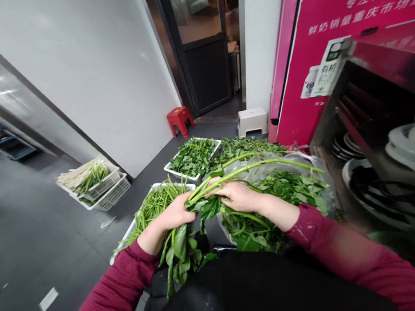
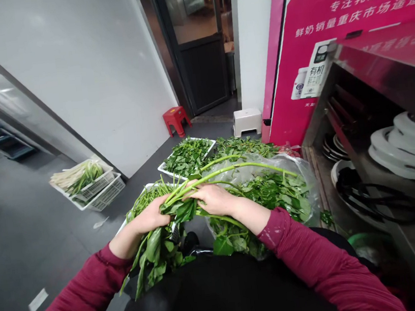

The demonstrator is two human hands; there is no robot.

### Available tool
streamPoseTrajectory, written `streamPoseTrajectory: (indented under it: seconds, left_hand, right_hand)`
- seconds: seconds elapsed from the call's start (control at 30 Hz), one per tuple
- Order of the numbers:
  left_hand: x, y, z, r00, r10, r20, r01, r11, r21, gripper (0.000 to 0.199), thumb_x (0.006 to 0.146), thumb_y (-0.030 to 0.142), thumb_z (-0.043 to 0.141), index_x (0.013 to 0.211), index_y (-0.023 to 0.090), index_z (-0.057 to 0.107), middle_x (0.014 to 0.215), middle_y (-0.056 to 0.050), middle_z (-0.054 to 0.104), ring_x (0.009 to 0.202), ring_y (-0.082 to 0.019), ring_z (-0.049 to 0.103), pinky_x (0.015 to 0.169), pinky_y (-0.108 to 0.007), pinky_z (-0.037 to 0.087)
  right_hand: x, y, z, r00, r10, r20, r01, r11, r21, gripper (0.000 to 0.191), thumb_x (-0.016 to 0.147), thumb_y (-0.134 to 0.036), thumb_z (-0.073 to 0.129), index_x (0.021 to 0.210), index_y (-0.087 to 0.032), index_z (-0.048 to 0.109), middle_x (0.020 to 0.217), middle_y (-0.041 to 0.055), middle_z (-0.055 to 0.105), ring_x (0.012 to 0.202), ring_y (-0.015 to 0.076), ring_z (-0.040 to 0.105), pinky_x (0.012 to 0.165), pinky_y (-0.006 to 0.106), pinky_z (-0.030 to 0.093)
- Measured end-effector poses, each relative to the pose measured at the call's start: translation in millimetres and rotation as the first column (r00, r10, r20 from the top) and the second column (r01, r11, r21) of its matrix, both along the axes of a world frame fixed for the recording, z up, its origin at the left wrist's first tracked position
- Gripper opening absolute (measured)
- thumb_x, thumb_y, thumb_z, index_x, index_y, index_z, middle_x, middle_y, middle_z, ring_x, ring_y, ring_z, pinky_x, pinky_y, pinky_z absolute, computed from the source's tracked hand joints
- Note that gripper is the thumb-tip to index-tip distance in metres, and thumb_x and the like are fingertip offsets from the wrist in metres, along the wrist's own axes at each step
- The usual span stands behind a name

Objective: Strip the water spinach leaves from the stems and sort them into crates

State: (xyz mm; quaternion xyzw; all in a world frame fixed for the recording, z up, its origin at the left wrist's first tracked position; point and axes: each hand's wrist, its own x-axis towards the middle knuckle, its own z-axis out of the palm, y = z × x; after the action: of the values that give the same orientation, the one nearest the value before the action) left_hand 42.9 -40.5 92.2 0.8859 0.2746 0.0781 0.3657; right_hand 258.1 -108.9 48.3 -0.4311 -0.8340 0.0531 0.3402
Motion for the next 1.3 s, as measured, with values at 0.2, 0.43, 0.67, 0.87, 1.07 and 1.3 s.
streamPoseTrajectory:
  seconds: [0.2,0.43,0.67,0.87,1.07,1.3]
  left_hand:
    - [0.3,-2.0,2.6,1.000,0.007,0.011,-0.007,1.000,0.018,0.040,0.053,0.013,0.047,0.092,0.011,0.054,0.079,0.000,0.054,0.070,-0.014,0.049,0.063,-0.022,0.042]
    - [-0.6,1.1,7.4,0.996,0.082,0.019,-0.084,0.990,0.118,0.030,0.054,0.015,0.047,0.084,0.013,0.054,0.078,0.000,0.055,0.073,-0.016,0.050,0.068,-0.024,0.041]
    - [-29.9,11.4,9.8,0.988,0.135,0.076,-0.134,0.991,-0.025,0.037,0.058,0.021,0.047,0.093,0.013,0.055,0.086,-0.002,0.060,0.080,-0.019,0.054,0.073,-0.027,0.044]
    - [-32.8,19.0,13.3,0.978,0.173,0.119,-0.182,0.980,0.077,0.041,0.058,0.022,0.049,0.097,0.011,0.055,0.090,-0.003,0.059,0.083,-0.020,0.054,0.077,-0.029,0.043]
    - [-18.7,10.7,13.8,0.984,0.173,0.043,-0.178,0.965,0.192,0.036,0.059,0.013,0.047,0.094,0.013,0.054,0.086,-0.001,0.057,0.081,-0.017,0.052,0.076,-0.026,0.041]
    - [0.5,-0.3,3.6,0.991,0.115,0.062,-0.123,0.982,0.141,0.033,0.057,0.012,0.047,0.090,0.013,0.052,0.081,0.001,0.053,0.074,-0.014,0.049,0.068,-0.024,0.041]
  right_hand:
    - [4.8,-4.5,-12.7,0.991,0.048,-0.123,-0.042,0.998,0.048,0.038,0.069,-0.004,0.044,0.097,-0.021,0.063,0.110,0.0045,0.061,0.107,0.0178,0.052,0.092,0.036,0.042]
    - [8.5,-15.3,-21.2,0.917,0.010,-0.398,-0.052,0.994,-0.093,0.027,0.066,-0.009,0.039,0.084,-0.018,0.058,0.080,0.0019,0.062,0.075,0.0154,0.056,0.071,0.028,0.045]
    - [124.6,-7.2,-68.2,0.728,-0.656,0.198,0.672,0.628,-0.392,0.028,0.067,-0.016,0.052,0.093,-0.020,0.062,0.088,0.0115,0.065,0.085,0.0249,0.059,0.080,0.037,0.040]
    - [169.8,-2.0,-104.2,0.693,-0.660,0.290,0.699,0.519,-0.491,0.061,0.054,-0.011,0.066,0.114,-0.017,0.056,0.105,0.0162,0.060,0.087,0.0274,0.060,0.076,0.037,0.044]
    - [97.4,-5.7,-50.1,0.675,-0.714,0.186,0.732,0.620,-0.282,0.027,0.082,-0.028,0.046,0.103,-0.022,0.061,0.097,0.0122,0.063,0.090,0.0256,0.059,0.080,0.040,0.042]
    - [-10.5,-8.9,-3.5,0.977,-0.185,-0.104,0.205,0.953,0.224,0.029,0.081,-0.033,0.055,0.106,-0.020,0.061,0.099,0.0093,0.061,0.092,0.0232,0.050,0.079,0.039,0.041]
